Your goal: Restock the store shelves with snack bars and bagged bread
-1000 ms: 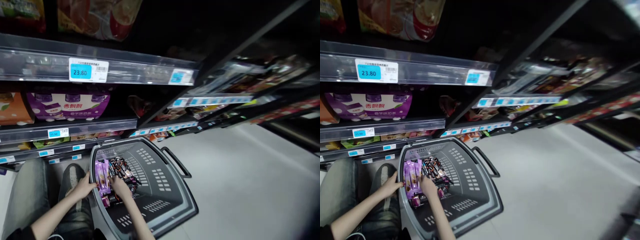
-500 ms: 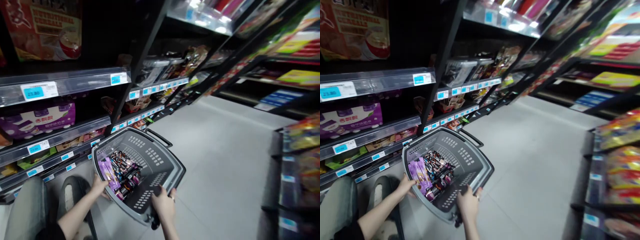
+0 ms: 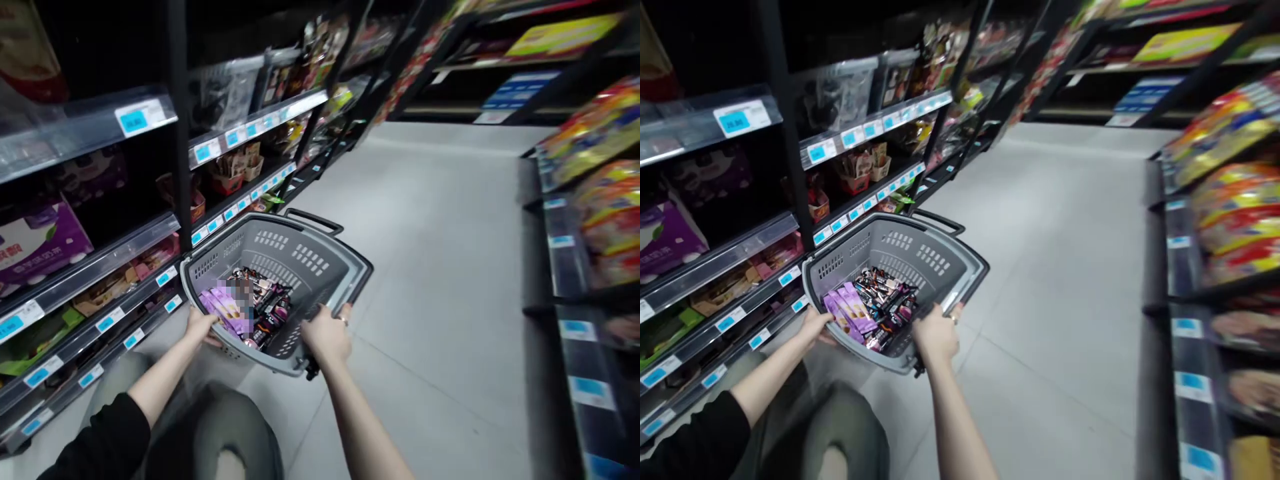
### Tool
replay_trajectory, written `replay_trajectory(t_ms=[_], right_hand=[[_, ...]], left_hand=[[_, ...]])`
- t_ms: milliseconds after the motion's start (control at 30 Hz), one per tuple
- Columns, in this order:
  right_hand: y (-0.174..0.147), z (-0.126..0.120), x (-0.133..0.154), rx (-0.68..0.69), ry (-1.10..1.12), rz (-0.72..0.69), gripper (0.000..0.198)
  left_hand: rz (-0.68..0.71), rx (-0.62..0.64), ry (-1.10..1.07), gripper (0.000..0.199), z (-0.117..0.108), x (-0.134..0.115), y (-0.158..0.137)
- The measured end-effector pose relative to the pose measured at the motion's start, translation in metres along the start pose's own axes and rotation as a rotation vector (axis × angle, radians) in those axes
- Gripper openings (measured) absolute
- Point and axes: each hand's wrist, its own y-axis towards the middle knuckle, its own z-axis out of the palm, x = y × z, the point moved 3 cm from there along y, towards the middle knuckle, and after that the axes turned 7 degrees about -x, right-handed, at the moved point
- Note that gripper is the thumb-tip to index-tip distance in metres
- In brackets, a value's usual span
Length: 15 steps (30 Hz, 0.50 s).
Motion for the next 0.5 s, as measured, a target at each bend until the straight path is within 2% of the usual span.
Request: replay_trajectory(t_ms=[200, 500], right_hand=[[0.008, -0.009, 0.0, -0.033, 0.036, 0.012, 0.051], [0.007, -0.023, -0.002, -0.01, 0.055, -0.002, 0.047]], left_hand=[[0.068, 0.023, 0.041, 0.04, 0.007, -0.006, -0.004], [0.068, 0.053, 0.054, 0.041, 0.008, -0.008, -0.017]])
